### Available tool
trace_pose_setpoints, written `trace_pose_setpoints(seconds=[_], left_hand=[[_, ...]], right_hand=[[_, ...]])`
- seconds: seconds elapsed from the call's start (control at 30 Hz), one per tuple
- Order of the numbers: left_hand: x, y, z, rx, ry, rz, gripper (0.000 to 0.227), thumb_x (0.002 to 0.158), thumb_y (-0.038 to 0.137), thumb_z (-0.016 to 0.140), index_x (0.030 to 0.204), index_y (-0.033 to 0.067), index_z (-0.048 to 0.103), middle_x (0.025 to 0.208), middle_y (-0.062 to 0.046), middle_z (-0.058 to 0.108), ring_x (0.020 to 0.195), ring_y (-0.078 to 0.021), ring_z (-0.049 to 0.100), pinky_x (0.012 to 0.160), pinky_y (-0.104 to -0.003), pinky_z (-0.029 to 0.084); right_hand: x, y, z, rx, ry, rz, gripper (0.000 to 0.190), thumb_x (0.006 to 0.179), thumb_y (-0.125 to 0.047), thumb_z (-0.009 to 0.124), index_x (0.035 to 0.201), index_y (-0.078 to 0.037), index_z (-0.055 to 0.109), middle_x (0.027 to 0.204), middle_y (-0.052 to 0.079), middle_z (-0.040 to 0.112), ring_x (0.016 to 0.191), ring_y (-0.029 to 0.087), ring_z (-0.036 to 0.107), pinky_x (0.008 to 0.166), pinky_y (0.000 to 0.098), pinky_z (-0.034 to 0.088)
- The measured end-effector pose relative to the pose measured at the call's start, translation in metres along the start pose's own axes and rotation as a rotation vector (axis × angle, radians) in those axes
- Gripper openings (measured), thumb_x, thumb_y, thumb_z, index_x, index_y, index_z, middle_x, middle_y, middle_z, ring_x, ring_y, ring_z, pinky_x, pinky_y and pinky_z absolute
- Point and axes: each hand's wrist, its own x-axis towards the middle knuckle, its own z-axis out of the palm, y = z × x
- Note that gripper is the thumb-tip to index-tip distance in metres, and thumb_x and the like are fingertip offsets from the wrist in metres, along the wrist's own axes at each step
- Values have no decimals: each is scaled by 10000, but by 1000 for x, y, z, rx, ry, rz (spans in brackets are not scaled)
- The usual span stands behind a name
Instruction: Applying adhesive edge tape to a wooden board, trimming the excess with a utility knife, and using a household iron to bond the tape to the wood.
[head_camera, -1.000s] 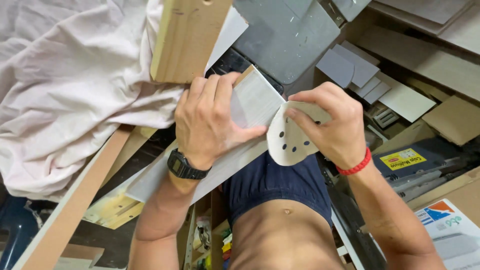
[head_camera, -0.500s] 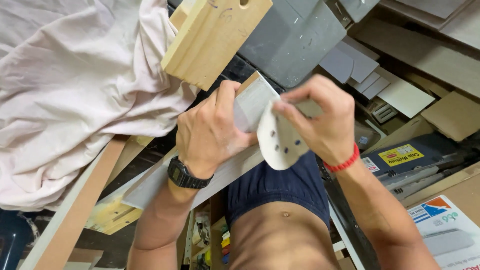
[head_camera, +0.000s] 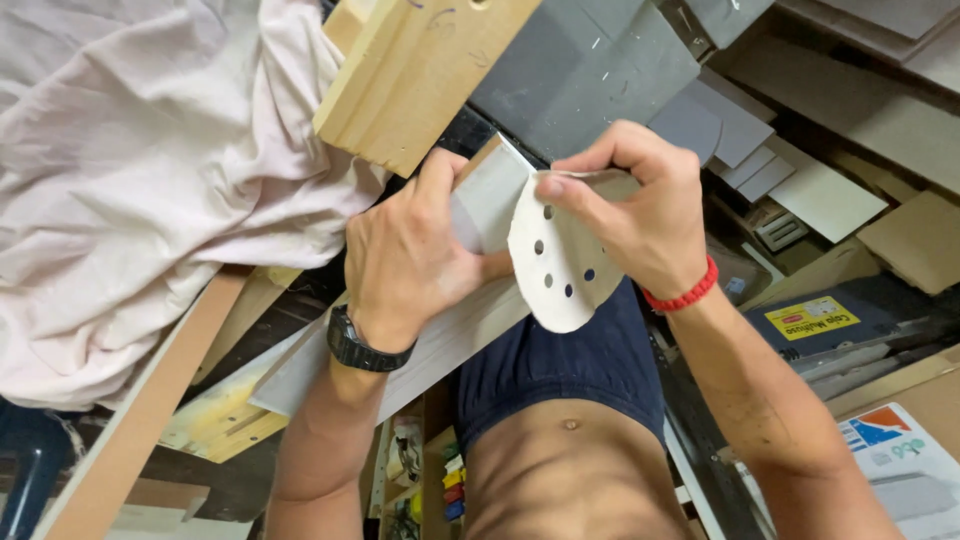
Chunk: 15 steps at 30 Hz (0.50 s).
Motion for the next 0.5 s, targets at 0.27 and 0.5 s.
trace_pose_setpoints(seconds=[0.27, 0.5], left_hand=[[-2, 1, 5, 68, 34, 86, 864, 715, 866, 827, 1054, 137, 508, 743, -45, 714, 657, -293, 730, 423, -474, 449], [-1, -4, 5, 32, 30, 114, 887, 718, 897, 782, 1070, 131, 505, 715, -35, 688, 618, -256, 718, 421, -439, 442]], right_hand=[[-22, -1, -11, -90, -24, 45, 183, 936, -134, 910, 905, -41, 756, 879, 73, 731, 784, 154, 639, 729, 287, 509], [-24, -4, -17, -128, -115, 24, 208, 926, -118, 909, 932, -30, 720, 937, 103, 762, 832, 186, 701, 755, 305, 572]])
